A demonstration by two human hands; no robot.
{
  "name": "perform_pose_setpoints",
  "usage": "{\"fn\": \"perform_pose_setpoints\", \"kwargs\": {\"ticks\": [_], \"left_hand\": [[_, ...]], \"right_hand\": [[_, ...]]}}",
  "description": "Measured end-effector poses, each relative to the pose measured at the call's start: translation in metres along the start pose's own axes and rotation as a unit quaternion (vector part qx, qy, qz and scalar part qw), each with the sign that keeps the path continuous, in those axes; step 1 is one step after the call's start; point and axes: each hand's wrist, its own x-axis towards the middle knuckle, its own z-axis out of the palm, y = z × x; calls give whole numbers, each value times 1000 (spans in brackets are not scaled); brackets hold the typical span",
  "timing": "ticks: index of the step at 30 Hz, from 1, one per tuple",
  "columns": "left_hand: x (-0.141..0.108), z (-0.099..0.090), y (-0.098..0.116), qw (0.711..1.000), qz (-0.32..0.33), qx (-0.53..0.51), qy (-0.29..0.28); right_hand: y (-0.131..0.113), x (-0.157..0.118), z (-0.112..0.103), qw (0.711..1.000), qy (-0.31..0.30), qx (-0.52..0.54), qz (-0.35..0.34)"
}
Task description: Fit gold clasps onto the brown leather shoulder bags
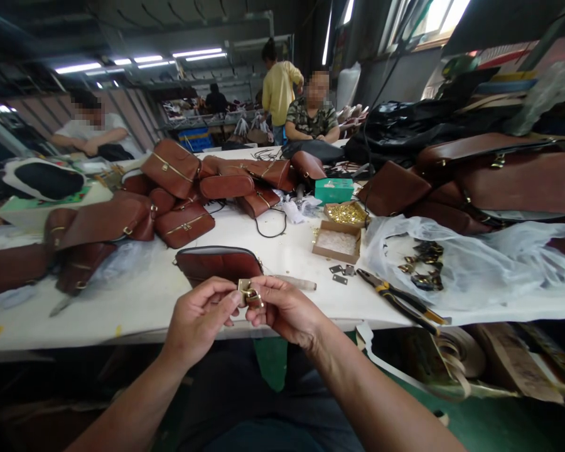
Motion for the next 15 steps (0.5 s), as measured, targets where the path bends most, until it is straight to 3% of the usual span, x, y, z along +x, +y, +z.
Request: {"fn": "perform_pose_setpoints", "kwargs": {"ticks": [5,15], "left_hand": [[-1,2,4,994,66,88,13],[4,4,-5,992,65,107,4]], "right_hand": [[8,2,-6,999,-10,37,-2],[1,0,-6,999,21,13,-29]]}}
